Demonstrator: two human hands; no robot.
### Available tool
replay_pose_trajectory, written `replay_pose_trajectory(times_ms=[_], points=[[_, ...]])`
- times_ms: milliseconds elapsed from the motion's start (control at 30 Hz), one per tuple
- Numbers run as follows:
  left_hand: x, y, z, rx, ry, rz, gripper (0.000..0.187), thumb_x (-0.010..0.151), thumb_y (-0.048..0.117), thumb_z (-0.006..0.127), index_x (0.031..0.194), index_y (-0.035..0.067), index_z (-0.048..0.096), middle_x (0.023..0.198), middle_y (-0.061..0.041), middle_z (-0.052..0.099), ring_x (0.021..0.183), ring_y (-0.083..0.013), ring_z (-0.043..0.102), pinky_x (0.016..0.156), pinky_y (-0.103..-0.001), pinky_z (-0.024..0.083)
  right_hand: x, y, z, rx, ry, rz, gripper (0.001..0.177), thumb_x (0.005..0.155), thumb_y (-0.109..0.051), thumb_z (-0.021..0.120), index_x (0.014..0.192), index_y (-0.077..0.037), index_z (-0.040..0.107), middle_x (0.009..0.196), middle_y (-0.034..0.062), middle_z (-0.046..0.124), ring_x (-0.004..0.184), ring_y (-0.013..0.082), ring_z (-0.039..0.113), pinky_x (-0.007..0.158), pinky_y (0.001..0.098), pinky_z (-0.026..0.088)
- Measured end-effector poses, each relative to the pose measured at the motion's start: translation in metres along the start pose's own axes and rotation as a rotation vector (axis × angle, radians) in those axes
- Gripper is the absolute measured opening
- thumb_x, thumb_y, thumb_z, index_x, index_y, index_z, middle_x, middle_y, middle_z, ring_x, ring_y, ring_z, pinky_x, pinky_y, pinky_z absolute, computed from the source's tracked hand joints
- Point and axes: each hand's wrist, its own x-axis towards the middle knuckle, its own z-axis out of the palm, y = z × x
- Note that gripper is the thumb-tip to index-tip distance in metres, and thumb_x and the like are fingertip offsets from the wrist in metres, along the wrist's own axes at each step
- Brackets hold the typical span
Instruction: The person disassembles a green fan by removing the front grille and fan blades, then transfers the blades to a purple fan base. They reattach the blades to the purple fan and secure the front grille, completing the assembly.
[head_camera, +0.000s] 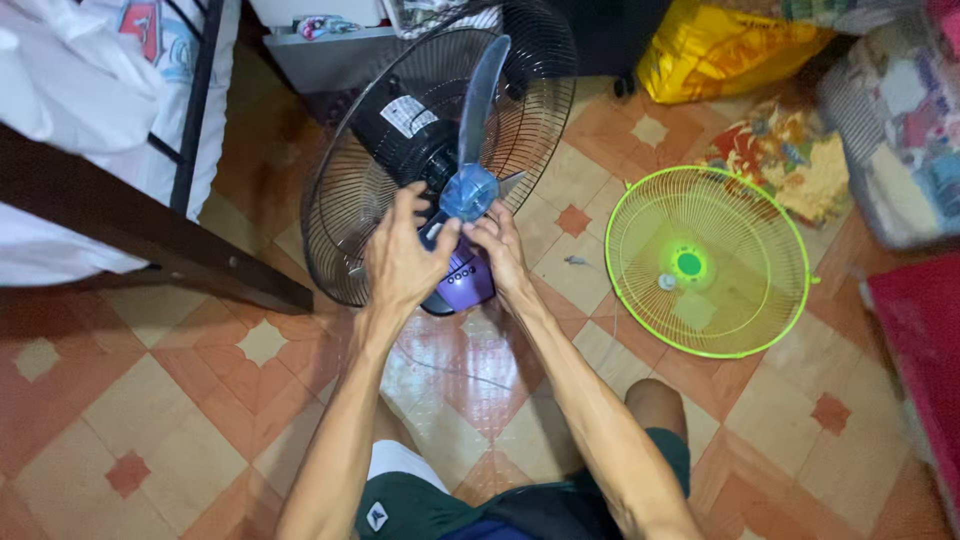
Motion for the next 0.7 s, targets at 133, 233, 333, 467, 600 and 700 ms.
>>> replay_pose_trajectory(times_ms=[133,233,333,467,600,700], points=[[0.01,-0.003,0.021,0.045,-0.077,-0.047,0.074,0.082,0.037,0.079,0.141,0.008,0.045,0.111,-0.022,0.073,0.092,-0.0456,0.071,0.075,-0.055,0.055,0.001,-0.012,-0.005,-0.04,0.082,0.12,0.053,0.093,-0.021,0.062,0.141,-0.008,0.044,0.117,0.0052,0.063,0.109,0.0173,0.061,0.094,0.0364,0.051],[0.015,0.001,0.034,0.044,-0.077,-0.1,0.077,0.082,0.036,0.078,0.145,0.01,0.041,0.108,-0.025,0.073,0.093,-0.0482,0.07,0.077,-0.057,0.054,0.009,-0.013,-0.015,0.182,0.067,0.203,0.036,0.099,-0.027,0.057,0.13,-0.009,0.052,0.113,0.0045,0.066,0.104,0.0173,0.064,0.09,0.0375,0.052],[0.019,0.008,0.045,0.018,-0.056,-0.156,0.075,0.083,0.034,0.077,0.145,0.012,0.042,0.106,-0.027,0.072,0.091,-0.049,0.07,0.077,-0.058,0.054,0.018,-0.014,-0.028,0.409,-0.07,0.268,0.027,0.106,-0.033,0.055,0.12,-0.01,0.057,0.11,0.0048,0.07,0.102,0.0185,0.066,0.091,0.0376,0.052],[0.018,0.0,0.065,0.029,0.021,-0.08,0.056,0.087,0.031,0.076,0.133,0.008,0.052,0.11,-0.023,0.072,0.095,-0.0455,0.07,0.077,-0.055,0.054,0.019,-0.012,-0.028,0.503,-0.133,0.262,0.022,0.106,-0.028,0.056,0.12,-0.011,0.059,0.112,0.0036,0.071,0.107,0.0197,0.067,0.1,0.0385,0.051],[0.01,-0.011,0.078,-0.026,0.106,-0.011,0.053,0.08,0.024,0.075,0.126,0.001,0.059,0.111,-0.023,0.071,0.096,-0.0434,0.069,0.078,-0.052,0.055,0.011,-0.015,-0.027,0.526,-0.175,0.273,0.026,0.106,-0.027,0.055,0.122,-0.007,0.059,0.119,0.007,0.071,0.112,0.0221,0.066,0.106,0.0399,0.049],[0.001,-0.011,0.079,-0.081,0.232,0.078,0.057,0.078,0.021,0.074,0.126,-0.005,0.057,0.113,-0.027,0.068,0.096,-0.0439,0.069,0.08,-0.049,0.057,-0.001,-0.018,-0.025,0.526,-0.149,0.26,0.026,0.106,-0.022,0.054,0.128,-0.007,0.057,0.127,0.0069,0.068,0.117,0.0207,0.065,0.108,0.0387,0.049]])
